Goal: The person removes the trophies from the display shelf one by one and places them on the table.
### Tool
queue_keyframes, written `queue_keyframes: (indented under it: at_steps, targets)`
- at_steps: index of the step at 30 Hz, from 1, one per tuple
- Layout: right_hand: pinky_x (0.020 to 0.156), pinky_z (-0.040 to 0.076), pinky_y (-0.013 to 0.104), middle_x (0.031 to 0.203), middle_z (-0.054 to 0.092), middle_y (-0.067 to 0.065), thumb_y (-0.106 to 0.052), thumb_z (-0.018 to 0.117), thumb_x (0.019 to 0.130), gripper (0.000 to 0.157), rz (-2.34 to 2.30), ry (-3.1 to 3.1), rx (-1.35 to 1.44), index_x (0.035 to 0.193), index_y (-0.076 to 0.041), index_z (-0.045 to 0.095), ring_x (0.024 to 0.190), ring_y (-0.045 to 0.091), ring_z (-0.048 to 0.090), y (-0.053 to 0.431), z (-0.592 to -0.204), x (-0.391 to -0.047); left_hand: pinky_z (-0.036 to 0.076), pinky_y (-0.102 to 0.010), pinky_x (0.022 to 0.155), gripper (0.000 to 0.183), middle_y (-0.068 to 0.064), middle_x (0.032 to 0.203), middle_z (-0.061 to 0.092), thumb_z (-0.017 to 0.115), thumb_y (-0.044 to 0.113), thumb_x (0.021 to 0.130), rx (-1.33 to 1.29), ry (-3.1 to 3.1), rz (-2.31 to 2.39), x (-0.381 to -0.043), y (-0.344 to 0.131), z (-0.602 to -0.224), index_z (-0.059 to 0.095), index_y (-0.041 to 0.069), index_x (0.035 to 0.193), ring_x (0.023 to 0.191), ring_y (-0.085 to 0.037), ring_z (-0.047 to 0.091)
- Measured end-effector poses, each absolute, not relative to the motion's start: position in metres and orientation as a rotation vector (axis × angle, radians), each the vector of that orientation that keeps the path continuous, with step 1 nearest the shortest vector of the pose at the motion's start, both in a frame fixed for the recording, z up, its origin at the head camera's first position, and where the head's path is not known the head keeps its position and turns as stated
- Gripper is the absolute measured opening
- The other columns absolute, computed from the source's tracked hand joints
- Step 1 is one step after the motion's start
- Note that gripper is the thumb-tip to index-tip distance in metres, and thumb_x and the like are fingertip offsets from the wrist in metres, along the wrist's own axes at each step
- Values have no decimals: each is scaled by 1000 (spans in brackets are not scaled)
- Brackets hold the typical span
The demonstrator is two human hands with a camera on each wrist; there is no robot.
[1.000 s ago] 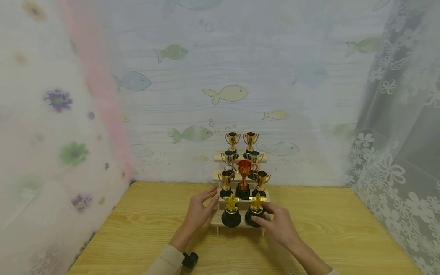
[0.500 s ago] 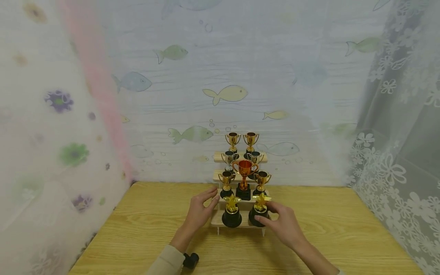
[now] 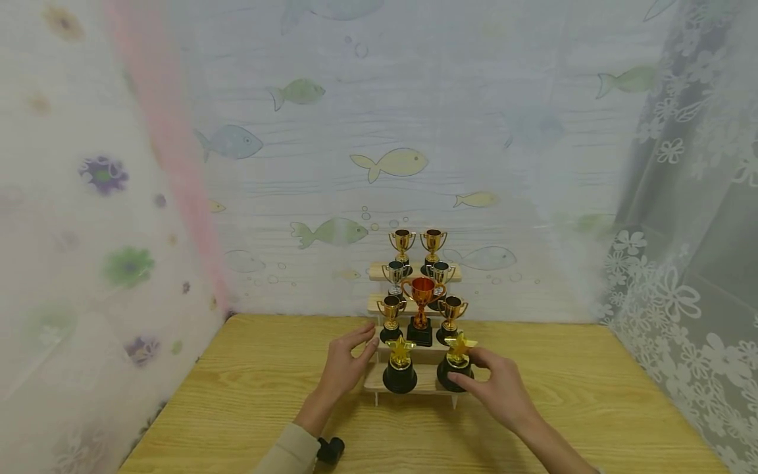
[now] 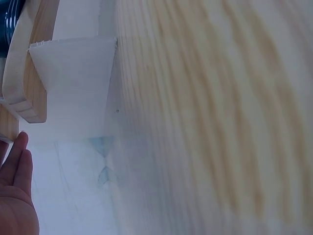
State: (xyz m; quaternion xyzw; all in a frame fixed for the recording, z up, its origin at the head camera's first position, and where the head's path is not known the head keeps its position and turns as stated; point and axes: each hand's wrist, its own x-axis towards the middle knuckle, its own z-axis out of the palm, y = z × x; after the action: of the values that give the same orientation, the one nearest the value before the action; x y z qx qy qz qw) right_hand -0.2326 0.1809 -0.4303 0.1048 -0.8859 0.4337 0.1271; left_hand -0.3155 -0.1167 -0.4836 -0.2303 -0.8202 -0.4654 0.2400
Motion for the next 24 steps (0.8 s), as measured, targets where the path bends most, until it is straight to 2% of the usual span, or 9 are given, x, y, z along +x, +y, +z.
queue_keyframes:
  at_steps: [6,15,24]
  targets:
    - [101,50,61,120,73,12,-31,86,84,49,1224,-2584,305,125,-8,72,113,33,68,186,-426,-230,51,-54,103,28,-18,134,66,67,14,101,-651,-2227,-1278,-315,-117,-483,72,-2,124,127,-35,61]
    - [98,52,61,119,74,13,-32,86,85,48,1177,-2578,313,123,-6,72,111,34,69,195,-421,-228,52,-50,103,28,-14,135,66,69,16,100,-610,-2243,-1336,-316,-117,-485,73,2,124,128,-30,61]
    - [96,52,62,118,74,13,-34,85,85,47,1154,-2561,325,122,-7,72,110,34,69,202,-417,-229,52,-52,103,31,-17,135,65,68,16,101,-630,-2233,-1358,-316,-117,-484,72,-1,126,128,-32,60]
